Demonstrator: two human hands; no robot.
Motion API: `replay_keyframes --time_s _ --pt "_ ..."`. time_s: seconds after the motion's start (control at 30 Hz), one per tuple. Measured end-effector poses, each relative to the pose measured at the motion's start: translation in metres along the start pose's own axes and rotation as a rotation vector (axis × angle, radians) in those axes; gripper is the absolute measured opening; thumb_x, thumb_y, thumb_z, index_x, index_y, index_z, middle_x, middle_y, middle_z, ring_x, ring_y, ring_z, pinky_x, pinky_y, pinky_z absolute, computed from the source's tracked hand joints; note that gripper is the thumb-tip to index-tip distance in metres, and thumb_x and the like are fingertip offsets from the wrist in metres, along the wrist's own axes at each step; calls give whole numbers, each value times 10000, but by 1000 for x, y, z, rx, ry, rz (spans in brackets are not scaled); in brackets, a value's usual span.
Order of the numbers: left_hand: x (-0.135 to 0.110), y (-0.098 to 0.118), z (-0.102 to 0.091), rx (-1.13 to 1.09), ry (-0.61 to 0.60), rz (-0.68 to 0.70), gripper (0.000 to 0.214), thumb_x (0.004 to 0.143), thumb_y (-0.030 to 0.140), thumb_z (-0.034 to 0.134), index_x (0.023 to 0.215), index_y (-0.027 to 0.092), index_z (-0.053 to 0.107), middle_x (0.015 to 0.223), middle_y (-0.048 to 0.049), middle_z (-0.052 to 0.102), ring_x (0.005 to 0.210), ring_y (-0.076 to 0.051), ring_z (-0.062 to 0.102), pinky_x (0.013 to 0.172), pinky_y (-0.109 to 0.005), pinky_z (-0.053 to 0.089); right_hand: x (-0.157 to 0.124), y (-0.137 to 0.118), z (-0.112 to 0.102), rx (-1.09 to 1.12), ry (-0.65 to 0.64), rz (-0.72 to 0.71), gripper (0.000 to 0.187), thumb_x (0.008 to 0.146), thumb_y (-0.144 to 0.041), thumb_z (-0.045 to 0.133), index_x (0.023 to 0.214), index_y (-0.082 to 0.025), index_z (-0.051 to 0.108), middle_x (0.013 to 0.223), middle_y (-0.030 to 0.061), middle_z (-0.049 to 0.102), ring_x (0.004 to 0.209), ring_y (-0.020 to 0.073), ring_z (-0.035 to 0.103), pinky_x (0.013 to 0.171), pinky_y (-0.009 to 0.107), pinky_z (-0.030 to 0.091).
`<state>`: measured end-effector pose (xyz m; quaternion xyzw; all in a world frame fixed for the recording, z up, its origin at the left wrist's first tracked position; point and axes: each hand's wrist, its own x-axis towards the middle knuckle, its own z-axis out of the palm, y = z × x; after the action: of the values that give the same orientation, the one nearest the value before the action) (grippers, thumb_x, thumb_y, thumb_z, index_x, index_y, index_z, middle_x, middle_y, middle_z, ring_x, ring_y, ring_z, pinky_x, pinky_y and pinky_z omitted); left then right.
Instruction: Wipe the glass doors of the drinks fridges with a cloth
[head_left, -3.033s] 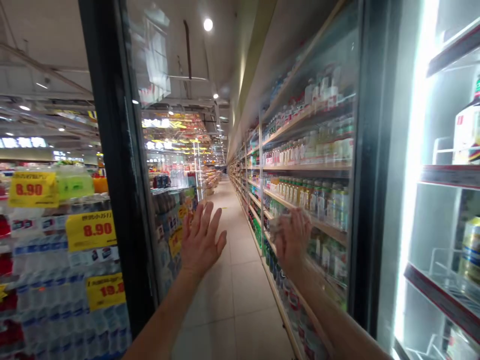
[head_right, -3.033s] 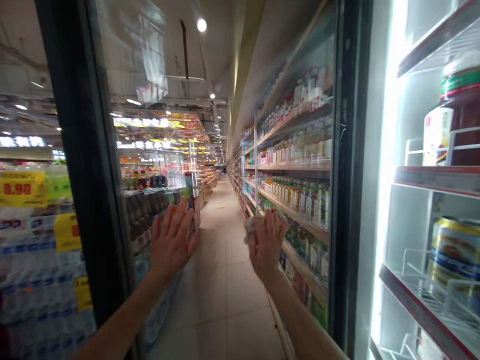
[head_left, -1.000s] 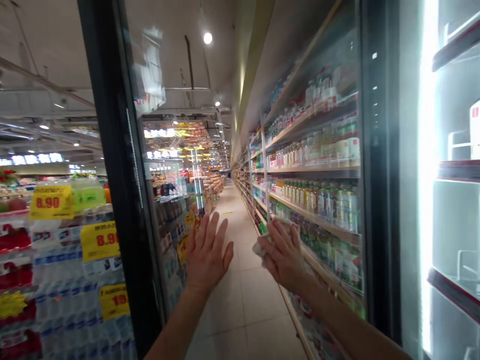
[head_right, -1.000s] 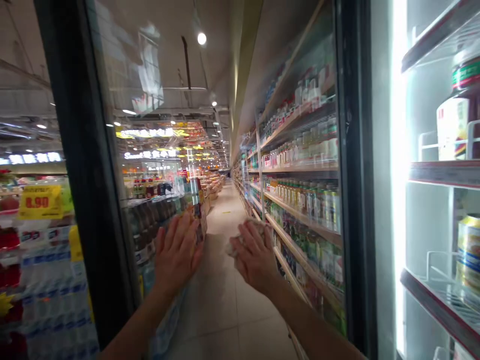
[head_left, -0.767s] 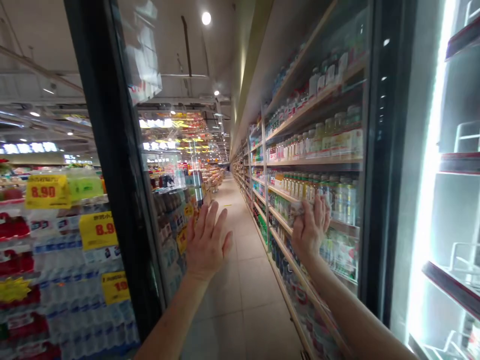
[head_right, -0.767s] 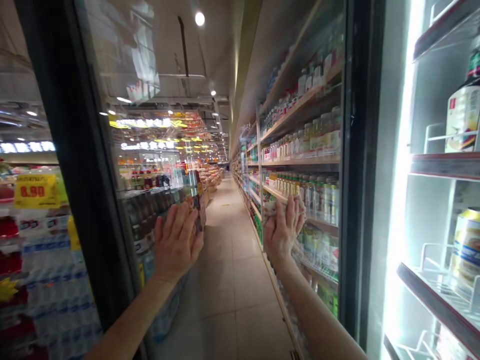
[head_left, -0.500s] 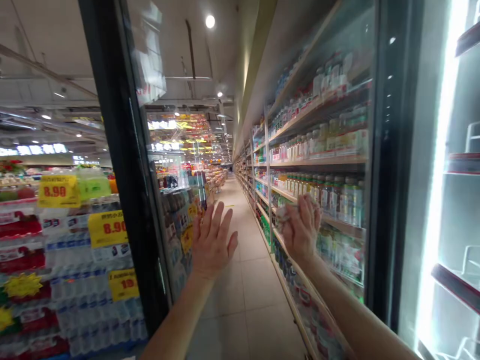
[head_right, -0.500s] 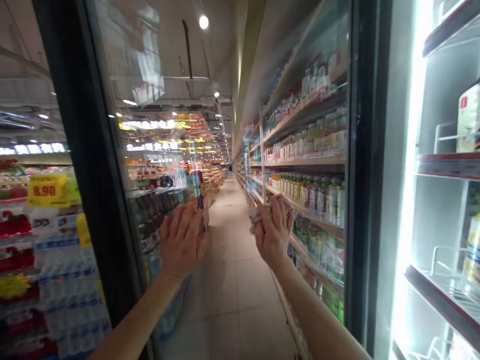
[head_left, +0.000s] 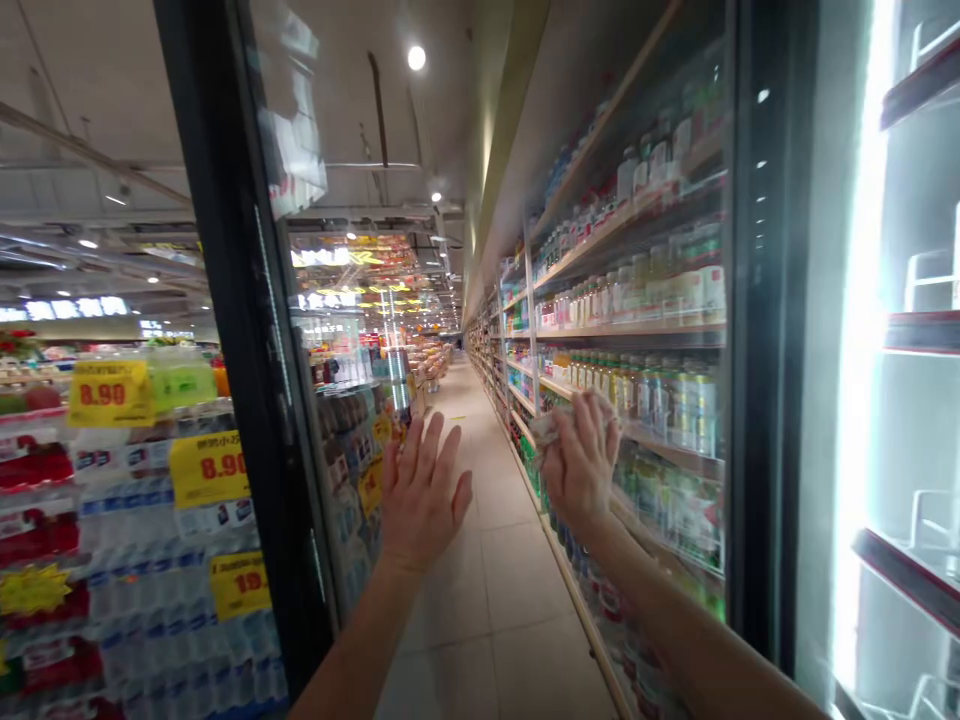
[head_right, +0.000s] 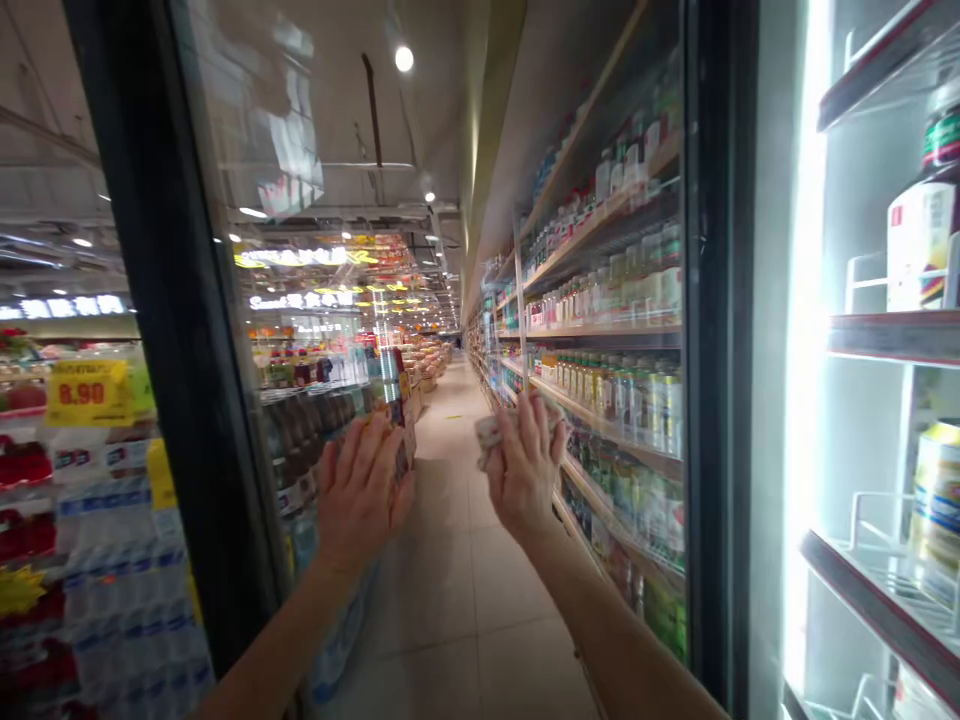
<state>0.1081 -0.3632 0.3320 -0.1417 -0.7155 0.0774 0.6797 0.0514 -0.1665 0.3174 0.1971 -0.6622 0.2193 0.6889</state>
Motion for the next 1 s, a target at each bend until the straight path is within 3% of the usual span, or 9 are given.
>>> replay_keyframes --time_s 0.07,0.13,0.3,0.47,0.63,0.73,0.8,0.87,1.0 --pt "0 0 0 1 2 -3 578 832 303 528 1373 191 357 1361 -117 458 1365 -210 245 1125 -422 150 0 -6 1 43 -73 -148 423 862 -225 411 1280 -213 470 1356 113 478 1350 245 303 1107 515 158" --pt "0 -1 0 5 2 -5 578 833 303 528 1374 193 356 1360 -114 459 1366 -207 243 1126 -417 147 2 -5 2 39 -71 -195 405 862 -234 414 1261 -222 486 1337 106 498 1341 235 322 1108 505 161" --pt "-1 -2 2 2 6 1 589 830 302 525 1380 193 345 1368 -112 451 1369 -210 237 1127 -418 143 15 6 4 -65 78 36 432 866 -242 404 1292 -197 464 1397 139 423 1351 260 300 1082 509 210" --pt "-1 -2 2 2 4 -8 586 831 303 524 1379 196 347 1370 -110 448 1365 -210 247 1127 -420 145 11 4 4 28 -48 -194 450 853 -225 412 1301 -222 458 1369 103 467 1343 240 319 1105 503 170" --pt "-1 -1 3 12 23 2 590 827 299 528 1377 186 350 1362 -114 458 1369 -209 235 1128 -418 140 15 0 7 -40 75 9 498 863 -222 397 1359 -179 386 1396 141 427 1357 255 289 1090 514 193" --pt "-1 -2 2 -2 15 -3 591 827 302 532 1378 197 348 1368 -107 452 1366 -210 243 1127 -415 145 18 -6 8 16 -24 -148 495 857 -219 405 1351 -182 396 1361 125 475 1350 242 304 1102 515 171" --pt "-1 -2 2 -11 9 -9 582 829 302 529 1374 198 356 1368 -108 452 1365 -211 246 1127 -417 149 21 4 6 19 -45 -231 481 854 -229 415 1335 -200 418 1337 111 504 1336 234 332 1105 514 170" --pt "-1 -2 1 -10 12 -10 572 834 299 520 1373 195 358 1367 -106 453 1367 -209 242 1128 -416 144 27 26 2 -33 20 -168 480 859 -235 406 1337 -203 416 1349 118 489 1335 238 334 1094 514 200" --pt "0 0 1 -7 17 -8 584 837 304 513 1385 204 334 1371 -95 449 1365 -205 242 1132 -410 138 34 59 -6 -131 166 101 490 877 -231 354 1363 -180 381 1409 156 402 1362 266 274 1061 539 248"
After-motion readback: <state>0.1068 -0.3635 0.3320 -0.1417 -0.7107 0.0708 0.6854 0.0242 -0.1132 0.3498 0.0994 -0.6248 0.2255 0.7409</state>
